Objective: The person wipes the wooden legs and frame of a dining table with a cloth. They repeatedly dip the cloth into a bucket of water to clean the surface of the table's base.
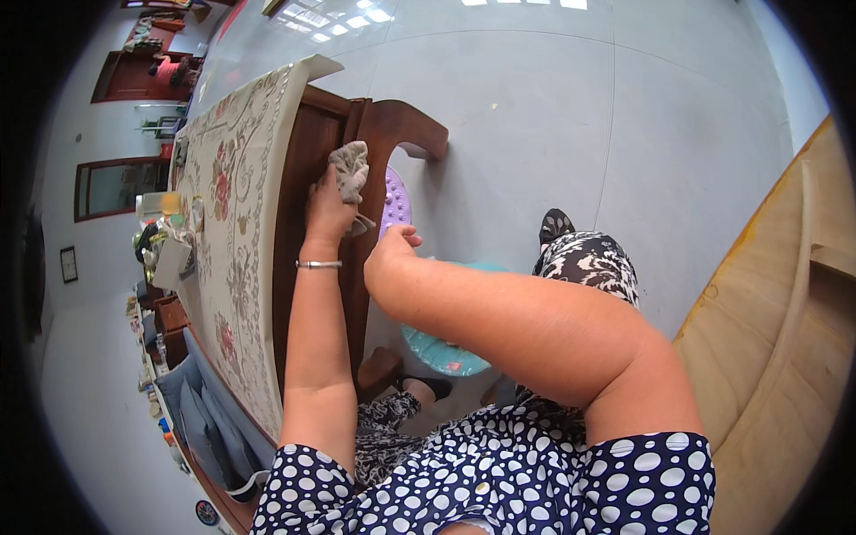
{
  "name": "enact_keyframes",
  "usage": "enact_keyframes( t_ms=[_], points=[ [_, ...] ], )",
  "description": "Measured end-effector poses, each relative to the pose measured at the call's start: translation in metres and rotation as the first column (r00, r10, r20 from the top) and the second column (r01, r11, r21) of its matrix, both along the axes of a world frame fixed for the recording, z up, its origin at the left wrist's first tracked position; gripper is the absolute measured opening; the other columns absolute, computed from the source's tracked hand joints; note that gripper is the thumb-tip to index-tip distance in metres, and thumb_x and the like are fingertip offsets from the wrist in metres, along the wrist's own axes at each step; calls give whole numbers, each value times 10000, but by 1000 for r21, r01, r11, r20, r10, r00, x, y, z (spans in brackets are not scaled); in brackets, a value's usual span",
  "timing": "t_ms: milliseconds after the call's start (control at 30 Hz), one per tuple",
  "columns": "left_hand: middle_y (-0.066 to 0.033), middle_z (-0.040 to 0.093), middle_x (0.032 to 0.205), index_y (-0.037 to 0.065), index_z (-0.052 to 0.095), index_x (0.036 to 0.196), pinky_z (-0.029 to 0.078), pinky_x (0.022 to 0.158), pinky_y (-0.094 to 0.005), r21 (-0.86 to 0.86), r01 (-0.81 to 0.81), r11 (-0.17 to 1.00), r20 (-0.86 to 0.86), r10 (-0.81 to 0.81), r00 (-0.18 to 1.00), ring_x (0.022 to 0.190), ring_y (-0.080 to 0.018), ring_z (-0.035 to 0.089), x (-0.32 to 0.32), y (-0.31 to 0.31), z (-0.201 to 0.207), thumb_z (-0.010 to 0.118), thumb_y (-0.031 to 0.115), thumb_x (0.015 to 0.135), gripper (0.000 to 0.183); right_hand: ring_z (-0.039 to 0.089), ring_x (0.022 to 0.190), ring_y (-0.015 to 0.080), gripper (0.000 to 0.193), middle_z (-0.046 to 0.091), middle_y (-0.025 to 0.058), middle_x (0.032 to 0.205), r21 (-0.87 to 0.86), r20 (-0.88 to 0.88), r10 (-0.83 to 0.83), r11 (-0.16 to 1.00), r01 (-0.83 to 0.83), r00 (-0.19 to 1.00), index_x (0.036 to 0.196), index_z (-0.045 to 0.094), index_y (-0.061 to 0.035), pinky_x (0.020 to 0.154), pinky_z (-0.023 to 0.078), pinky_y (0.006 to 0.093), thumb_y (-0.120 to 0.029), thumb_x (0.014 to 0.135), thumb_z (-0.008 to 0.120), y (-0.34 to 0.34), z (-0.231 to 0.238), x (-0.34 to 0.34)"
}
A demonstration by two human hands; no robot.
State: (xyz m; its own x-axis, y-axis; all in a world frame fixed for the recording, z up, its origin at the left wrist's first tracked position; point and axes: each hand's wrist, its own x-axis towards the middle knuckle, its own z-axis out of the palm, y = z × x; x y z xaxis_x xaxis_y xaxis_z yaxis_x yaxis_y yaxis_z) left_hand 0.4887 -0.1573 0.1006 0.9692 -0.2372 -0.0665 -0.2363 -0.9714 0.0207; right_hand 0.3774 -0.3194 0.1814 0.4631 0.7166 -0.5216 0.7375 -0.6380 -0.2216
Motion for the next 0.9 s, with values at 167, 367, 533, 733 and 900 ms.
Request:
enact_keyframes(
  t_ms=[167, 367, 533, 733, 900],
  points=[
    [-210, 545, 1298, -12, 400, 1379, 399, 1013, -437, -141, -71, 987, 2, 72, 997, 1160, -400, 504, -65, 41, -1, 690, 25, 676, 762, 653, 964, 261, 364, 673, 86, 1097, 14, 54, -33, 999, 33, 998, 1075, 702, -98, 817, 469, 447, -265, 751, 714, 2, -13, -1],
    [-166, 512, 1347, 30, 404, 1373, 402, 1011, -433, -113, -175, 978, 40, 180, 983, 1153, -382, 496, -144, 84, -2, 706, 56, 673, 763, 676, 907, 214, 206, 692, 27, 965, 42, 158, -4, 999, -2, 987, 983, 699, -146, 753, 478, 348, -199, 788, 658, 5, -16, -2],
    [-117, 501, 1366, 69, 434, 1351, 415, 977, -434, -182, -178, 967, 225, 217, 950, 1081, -362, 513, -207, 125, -18, 721, 76, 656, 752, 662, 941, 260, 228, 683, 87, 967, 62, 116, 14, 998, -21, 993, 999, 677, -106, 782, 492, 375, -229, 808, 691, 10, -15, -4],
    [-117, 542, 1330, 118, 521, 1310, 404, 978, -452, -305, -345, 888, 255, 425, 869, 1118, -351, 520, -291, 157, -48, 666, 72, 713, 616, 642, 952, 284, 326, 662, 99, 960, 11, 127, -48, 999, 47, 991, 1019, 656, -84, 797, 490, 374, -290, 780, 739, 9, -21, -1],
    [-135, 551, 1298, 91, 532, 1271, 403, 962, -467, -297, -494, 817, 366, 575, 732, 1113, -363, 521, -348, 181, -59, 668, 45, 673, 615, 636, 935, 286, 355, 651, 101, 945, 20, 112, -62, 998, 60, 992, 1049, 633, -73, 815, 483, 389, -297, 791, 730, 7, -22, 0]
  ],
)
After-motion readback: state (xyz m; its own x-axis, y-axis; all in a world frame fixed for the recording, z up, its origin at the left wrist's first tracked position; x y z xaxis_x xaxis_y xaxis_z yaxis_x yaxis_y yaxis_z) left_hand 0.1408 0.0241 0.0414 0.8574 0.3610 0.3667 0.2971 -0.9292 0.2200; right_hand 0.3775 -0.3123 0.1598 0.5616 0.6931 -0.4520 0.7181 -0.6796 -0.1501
